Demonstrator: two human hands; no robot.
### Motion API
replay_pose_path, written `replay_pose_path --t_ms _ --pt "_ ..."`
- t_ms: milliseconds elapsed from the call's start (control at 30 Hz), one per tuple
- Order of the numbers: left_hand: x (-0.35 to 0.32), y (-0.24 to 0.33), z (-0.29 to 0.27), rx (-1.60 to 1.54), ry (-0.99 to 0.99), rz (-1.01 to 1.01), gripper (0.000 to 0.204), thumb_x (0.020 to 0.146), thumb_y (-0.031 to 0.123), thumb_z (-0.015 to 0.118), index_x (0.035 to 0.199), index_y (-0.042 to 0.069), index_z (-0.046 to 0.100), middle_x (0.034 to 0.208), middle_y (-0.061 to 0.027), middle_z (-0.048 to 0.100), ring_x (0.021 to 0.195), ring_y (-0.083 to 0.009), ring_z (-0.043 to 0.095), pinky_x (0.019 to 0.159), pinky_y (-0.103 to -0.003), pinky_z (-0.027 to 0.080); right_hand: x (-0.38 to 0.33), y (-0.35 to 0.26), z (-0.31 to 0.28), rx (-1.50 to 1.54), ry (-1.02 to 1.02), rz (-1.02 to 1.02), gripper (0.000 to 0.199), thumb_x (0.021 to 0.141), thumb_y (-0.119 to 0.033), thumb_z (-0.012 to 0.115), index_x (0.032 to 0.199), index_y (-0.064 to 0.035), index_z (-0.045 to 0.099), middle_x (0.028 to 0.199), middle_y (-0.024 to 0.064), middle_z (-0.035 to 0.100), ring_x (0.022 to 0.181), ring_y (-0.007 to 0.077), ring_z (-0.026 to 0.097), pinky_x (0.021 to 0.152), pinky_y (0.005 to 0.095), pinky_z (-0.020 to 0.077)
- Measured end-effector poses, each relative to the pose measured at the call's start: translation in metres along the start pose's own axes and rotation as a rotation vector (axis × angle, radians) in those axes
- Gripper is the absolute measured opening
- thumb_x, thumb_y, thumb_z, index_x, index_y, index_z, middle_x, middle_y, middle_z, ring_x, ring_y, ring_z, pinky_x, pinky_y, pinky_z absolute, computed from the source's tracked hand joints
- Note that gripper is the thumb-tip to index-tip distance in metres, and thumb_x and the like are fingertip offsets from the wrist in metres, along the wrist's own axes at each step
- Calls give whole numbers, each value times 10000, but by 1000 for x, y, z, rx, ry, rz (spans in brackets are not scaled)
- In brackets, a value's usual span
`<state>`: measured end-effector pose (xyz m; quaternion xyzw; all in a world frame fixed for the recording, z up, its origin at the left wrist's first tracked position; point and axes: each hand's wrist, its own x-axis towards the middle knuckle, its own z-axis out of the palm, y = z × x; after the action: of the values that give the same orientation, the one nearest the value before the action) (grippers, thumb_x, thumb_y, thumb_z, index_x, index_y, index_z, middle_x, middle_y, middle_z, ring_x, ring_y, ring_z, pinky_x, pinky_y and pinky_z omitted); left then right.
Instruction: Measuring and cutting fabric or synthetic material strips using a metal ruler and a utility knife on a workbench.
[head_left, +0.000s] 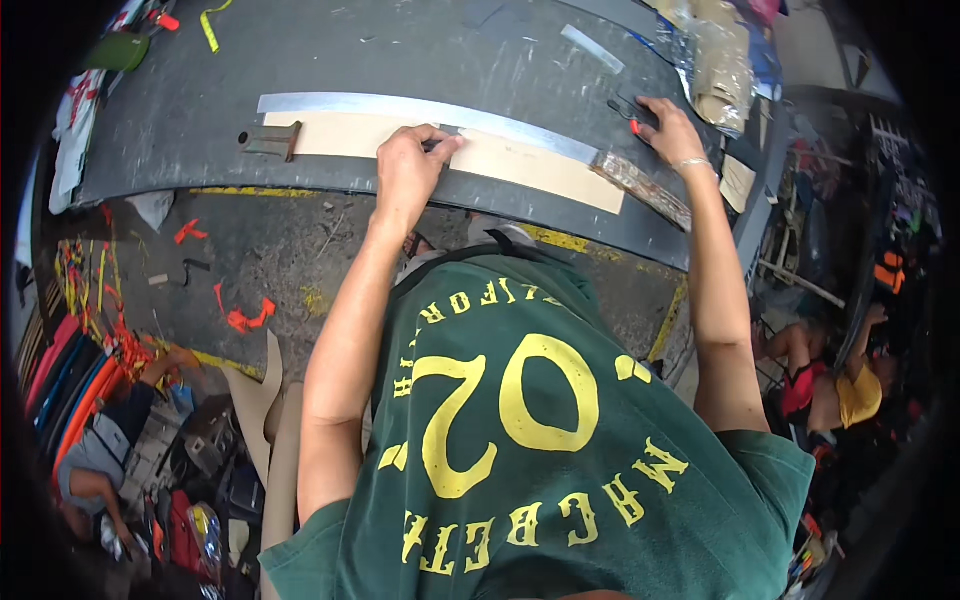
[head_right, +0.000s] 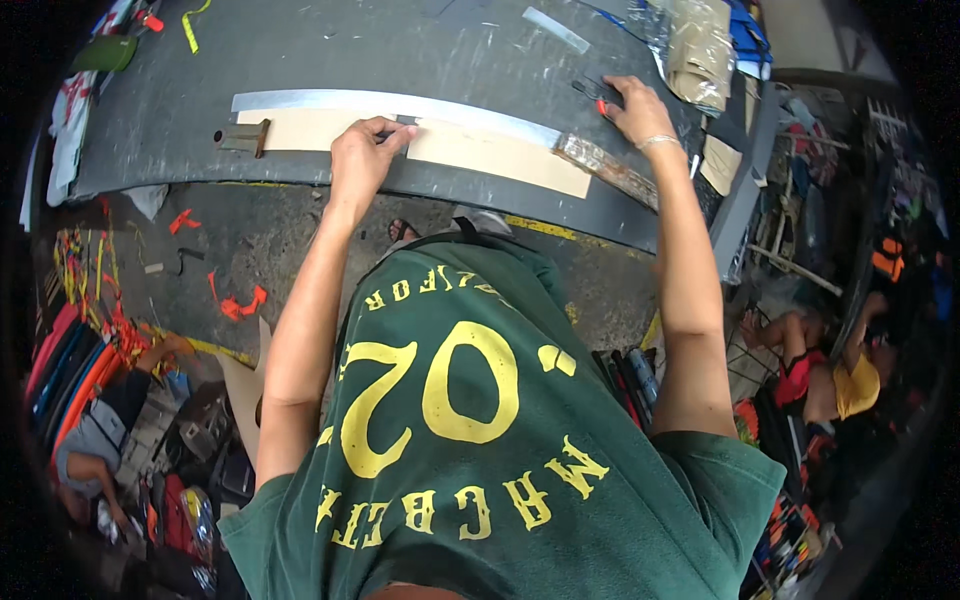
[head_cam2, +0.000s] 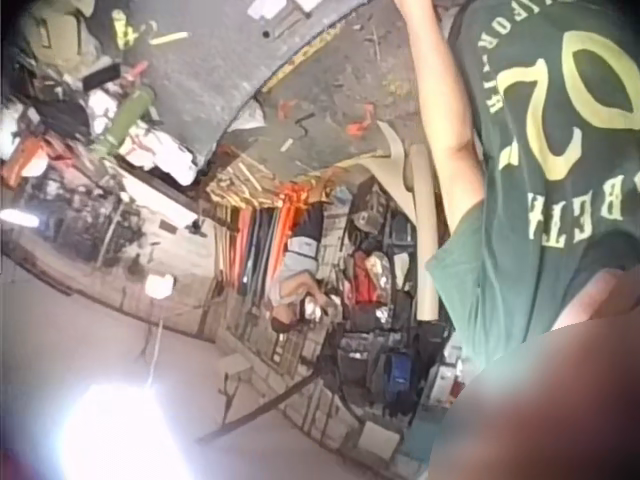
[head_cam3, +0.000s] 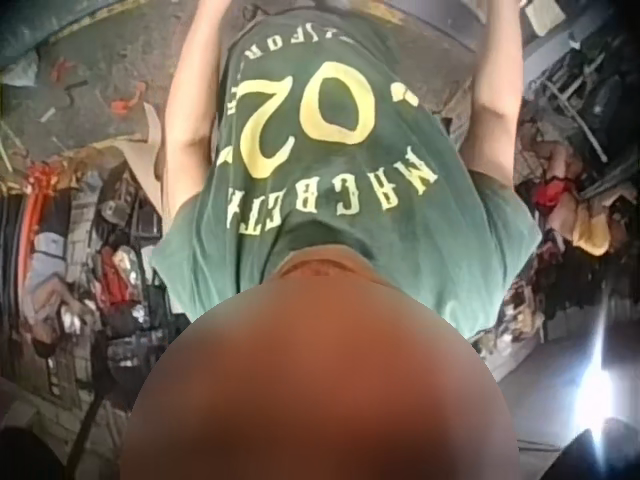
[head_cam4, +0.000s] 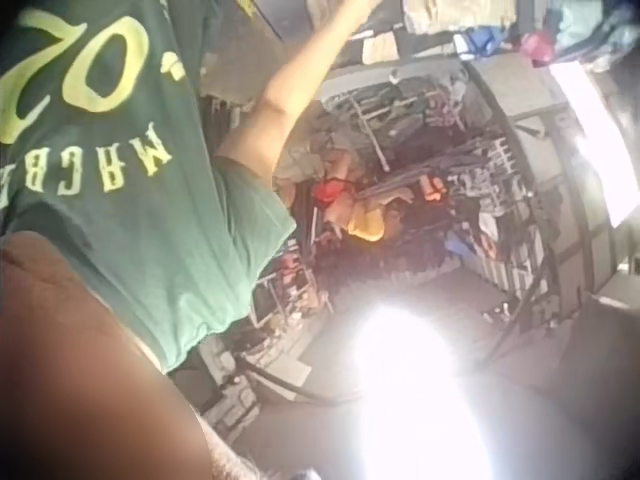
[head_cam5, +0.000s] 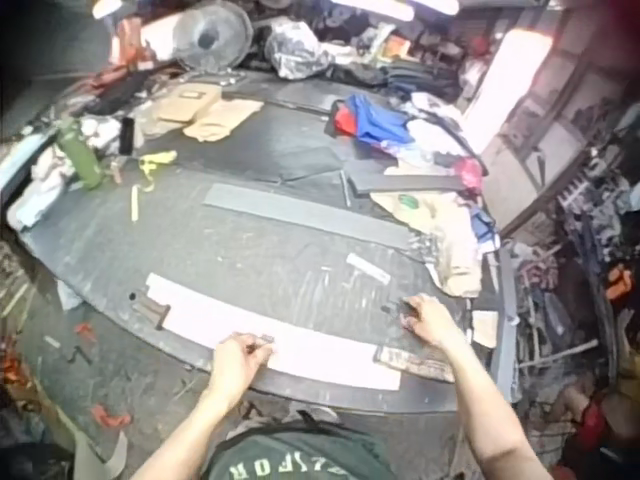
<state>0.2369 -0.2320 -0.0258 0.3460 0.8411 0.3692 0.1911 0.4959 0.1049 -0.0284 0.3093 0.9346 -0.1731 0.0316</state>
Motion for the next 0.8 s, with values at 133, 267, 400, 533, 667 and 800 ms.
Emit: replay_pose_path --t_ms 133,267,400,533,667,800 --pt "-33 24 -4 -172 54 -273 270 864 259 820 974 14 796 980 -178 757 855 -301 725 809 -395 554 -29 -1 -29 67 -28 -134 529 849 -141 778 1349 -59 629 1229 185 639 1195 382 601 1029 418 474" --pt "-31 44 -18 -199 133 -443 303 871 283 824 997 9 799 999 -162 770 839 -226 732 754 -353 560 -47 -12 -42 -30 -133 -181 502 814 -147 808 1274 -44 634 1148 162 638 1156 369 596 987 415 479" --pt "-32 14 -19 -199 184 -405 330 851 215 848 1090 1 775 959 -122 776 777 -178 724 668 -306 561 -32 -22 -45 -56 -273 -266 468 800 -126 812 1226 -57 630 1106 138 654 1095 378 611 937 421 494" --pt "-40 6 -23 -344 171 -461 382 836 155 857 1171 3 750 879 -65 777 755 -166 724 671 -295 565 -24 -64 -83 25 -286 -146 372 853 -60 769 1201 -84 640 1097 107 680 958 272 676 833 364 531" --pt "-43 18 -31 -385 95 -562 330 877 187 813 1162 29 761 817 -73 767 772 -169 735 685 -310 563 -18 -93 -132 345 151 -273 292 979 -33 689 1269 -70 675 1181 26 695 939 107 662 821 259 547" --pt "-41 16 -30 -144 114 -425 292 904 220 772 1150 63 770 800 -109 759 741 -206 740 689 -337 558 -12 -101 -107 1116 199 -230 366 978 -23 686 1325 -32 568 1103 142 709 952 208 708 867 364 589"
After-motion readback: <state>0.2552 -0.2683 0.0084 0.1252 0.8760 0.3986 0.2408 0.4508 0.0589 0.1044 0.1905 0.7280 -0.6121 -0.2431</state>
